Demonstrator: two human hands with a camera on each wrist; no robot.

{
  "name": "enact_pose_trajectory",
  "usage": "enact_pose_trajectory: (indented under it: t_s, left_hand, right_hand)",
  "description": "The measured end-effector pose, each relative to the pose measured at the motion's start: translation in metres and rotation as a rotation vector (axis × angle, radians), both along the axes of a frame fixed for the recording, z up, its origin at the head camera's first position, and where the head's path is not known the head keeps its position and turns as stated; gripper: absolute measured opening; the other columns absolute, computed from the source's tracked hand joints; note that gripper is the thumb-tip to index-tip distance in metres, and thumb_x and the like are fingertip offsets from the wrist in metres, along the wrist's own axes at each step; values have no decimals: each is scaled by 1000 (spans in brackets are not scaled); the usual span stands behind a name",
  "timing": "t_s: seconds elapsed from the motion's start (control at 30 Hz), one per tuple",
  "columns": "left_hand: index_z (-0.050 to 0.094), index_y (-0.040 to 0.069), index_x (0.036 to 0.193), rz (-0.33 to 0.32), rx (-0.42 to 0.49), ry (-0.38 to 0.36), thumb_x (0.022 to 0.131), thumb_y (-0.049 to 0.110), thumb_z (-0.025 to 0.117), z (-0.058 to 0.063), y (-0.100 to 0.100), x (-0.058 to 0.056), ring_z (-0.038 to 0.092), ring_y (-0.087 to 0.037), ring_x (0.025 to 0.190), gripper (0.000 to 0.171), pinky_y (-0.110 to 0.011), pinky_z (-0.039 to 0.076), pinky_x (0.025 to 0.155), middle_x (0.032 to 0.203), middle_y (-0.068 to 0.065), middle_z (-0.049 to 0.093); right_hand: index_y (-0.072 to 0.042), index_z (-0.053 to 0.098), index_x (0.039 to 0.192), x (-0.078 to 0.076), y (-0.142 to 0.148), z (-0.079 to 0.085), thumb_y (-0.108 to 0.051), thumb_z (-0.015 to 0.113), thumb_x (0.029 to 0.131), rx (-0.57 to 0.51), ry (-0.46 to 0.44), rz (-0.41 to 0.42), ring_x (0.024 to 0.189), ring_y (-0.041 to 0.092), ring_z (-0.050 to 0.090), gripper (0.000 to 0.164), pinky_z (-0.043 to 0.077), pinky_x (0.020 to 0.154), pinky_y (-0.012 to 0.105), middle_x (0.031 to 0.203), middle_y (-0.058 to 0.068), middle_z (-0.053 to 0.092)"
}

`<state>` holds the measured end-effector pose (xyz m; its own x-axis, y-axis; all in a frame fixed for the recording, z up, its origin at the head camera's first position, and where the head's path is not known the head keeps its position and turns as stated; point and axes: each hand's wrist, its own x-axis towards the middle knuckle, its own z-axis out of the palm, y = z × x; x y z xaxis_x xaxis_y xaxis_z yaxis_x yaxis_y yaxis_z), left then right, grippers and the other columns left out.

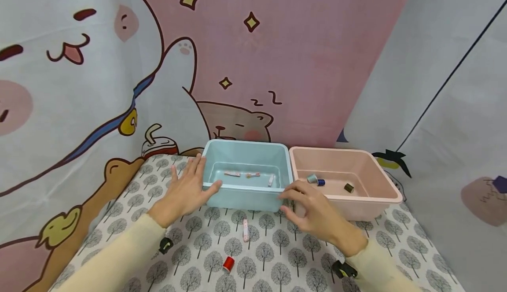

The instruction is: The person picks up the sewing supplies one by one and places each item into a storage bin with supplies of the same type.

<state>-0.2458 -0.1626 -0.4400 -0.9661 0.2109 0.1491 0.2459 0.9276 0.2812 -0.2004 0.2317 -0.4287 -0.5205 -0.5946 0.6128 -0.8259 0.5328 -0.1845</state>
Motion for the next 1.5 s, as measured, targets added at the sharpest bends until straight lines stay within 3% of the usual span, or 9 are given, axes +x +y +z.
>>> enact_pose_trajectory:
  t_s: [0.2,0.4,0.7,0.8,1.03,1.33,1.5]
  left_hand:
    - [12,1,187,-5,9,4,113,87,35,0,0,1,8,-49,183,115,-90,-5,136,197,-19,3]
    - [12,1,187,0,12,-2,113,86,38,0,0,2,7,-48,184,115,-89,-5,137,197,-18,3]
    - [14,0,186,-6,10,15,114,85,38,-1,0,1,10,-49,183,114,-91,-3,135,197,-20,6]
    - [14,0,186,-5,13,15,114,85,38,-2,0,1,10,-50,183,114,-92,-3,135,197,-20,6]
    - [14,0,186,-5,21,17,115,81,41,0,0,3,10,-49,183,111,-91,-2,136,197,-20,7]
    - [15,0,186,-5,31,19,115,82,40,1,-1,2,10,-49,183,112,-91,-3,136,197,-20,7]
    - [15,0,186,-6,32,20,115,83,39,1,-1,3,11,-49,183,112,-91,-2,136,197,-20,7]
  right_hand:
    - [-20,86,122,9,-11,-11,-16,94,96,44,-17,-4,107,10,77,28,69,89,26,124,-6,80]
    - [-25,86,123,15,-22,-19,-22,94,98,82,-45,-13,111,7,76,27,69,95,28,123,-10,78]
    - [-27,85,127,26,-46,-39,-29,92,101,158,-172,3,106,6,77,27,67,89,22,125,-13,76]
    - [-23,86,129,30,-53,-46,-29,91,103,188,-222,34,104,10,78,28,68,90,24,126,-10,77]
    - [-20,85,134,37,-67,-59,-30,87,106,255,-294,99,95,4,76,29,60,86,10,126,-8,77]
    - [-25,82,142,43,-82,-69,-39,87,105,339,-302,139,80,-11,56,39,46,73,1,121,-6,76]
    - [-25,78,146,44,-91,-74,-39,86,106,370,-324,179,85,-12,63,43,48,74,-1,121,-6,75]
